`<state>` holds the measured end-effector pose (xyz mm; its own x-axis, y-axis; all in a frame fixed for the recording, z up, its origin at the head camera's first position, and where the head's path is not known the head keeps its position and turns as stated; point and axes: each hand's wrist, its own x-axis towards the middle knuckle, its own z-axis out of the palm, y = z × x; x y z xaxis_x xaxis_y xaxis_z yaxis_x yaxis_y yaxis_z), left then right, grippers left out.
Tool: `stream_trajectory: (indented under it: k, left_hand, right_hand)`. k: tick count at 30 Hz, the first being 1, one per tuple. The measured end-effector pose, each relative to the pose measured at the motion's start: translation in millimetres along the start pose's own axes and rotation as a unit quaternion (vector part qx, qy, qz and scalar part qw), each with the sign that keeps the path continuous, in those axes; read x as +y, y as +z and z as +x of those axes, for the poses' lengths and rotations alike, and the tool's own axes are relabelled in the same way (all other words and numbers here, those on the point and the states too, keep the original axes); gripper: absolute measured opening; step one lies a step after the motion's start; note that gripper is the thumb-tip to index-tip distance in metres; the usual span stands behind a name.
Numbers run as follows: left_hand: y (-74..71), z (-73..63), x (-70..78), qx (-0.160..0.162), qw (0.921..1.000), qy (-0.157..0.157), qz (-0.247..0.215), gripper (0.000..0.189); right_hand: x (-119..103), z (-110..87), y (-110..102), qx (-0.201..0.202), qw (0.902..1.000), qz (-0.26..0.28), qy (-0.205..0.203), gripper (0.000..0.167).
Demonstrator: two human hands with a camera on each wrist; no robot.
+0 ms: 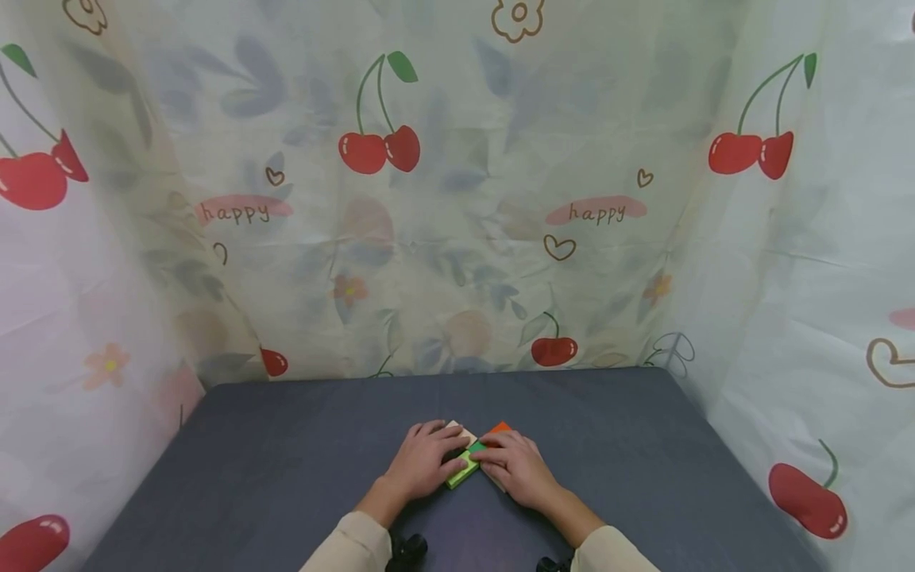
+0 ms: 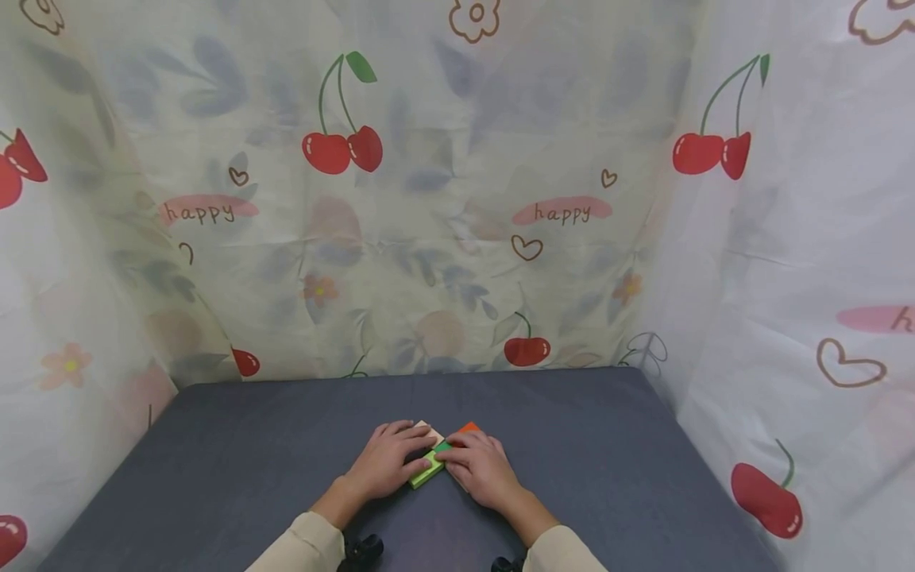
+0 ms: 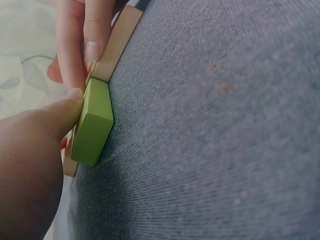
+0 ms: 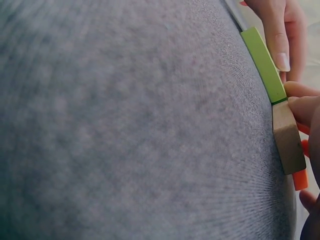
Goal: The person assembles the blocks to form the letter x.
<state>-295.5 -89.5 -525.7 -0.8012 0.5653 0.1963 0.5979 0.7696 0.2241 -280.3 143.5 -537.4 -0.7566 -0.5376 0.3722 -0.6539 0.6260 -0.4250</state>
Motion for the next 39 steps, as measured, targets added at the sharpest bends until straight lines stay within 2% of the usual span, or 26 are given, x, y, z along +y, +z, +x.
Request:
stream_trajectory:
  k: [6,14,27,39]
  left_hand:
    - [-1.1,0.7,-2.8,-0.008,1.0,0.005,-0.003,0.046]
    - [-2.0,2.0,-4.1,-0.008,0.9997,0.02,-0.006,0.046]
    - [-2.1,2.4,-2.2,-0.025,0.9995,0.018,0.006,0.046]
    - [-2.5,2.7,-2.3,-0.019,0.9994,0.025,0.017,0.046]
  right_hand:
    - [-0.4,0.1,0.5,0.009,0.9999,-0.003,-0.009,0.024]
    - [0.7,1.1,1.0,0.002,1.0,-0.006,-0.002,0.025]
    - [1.9,0.0,2.3,0.012,0.9998,-0.015,-0.011,0.024]
    - [0.6,2.0,1.1,-0.001,0.9997,-0.024,0.002,0.024]
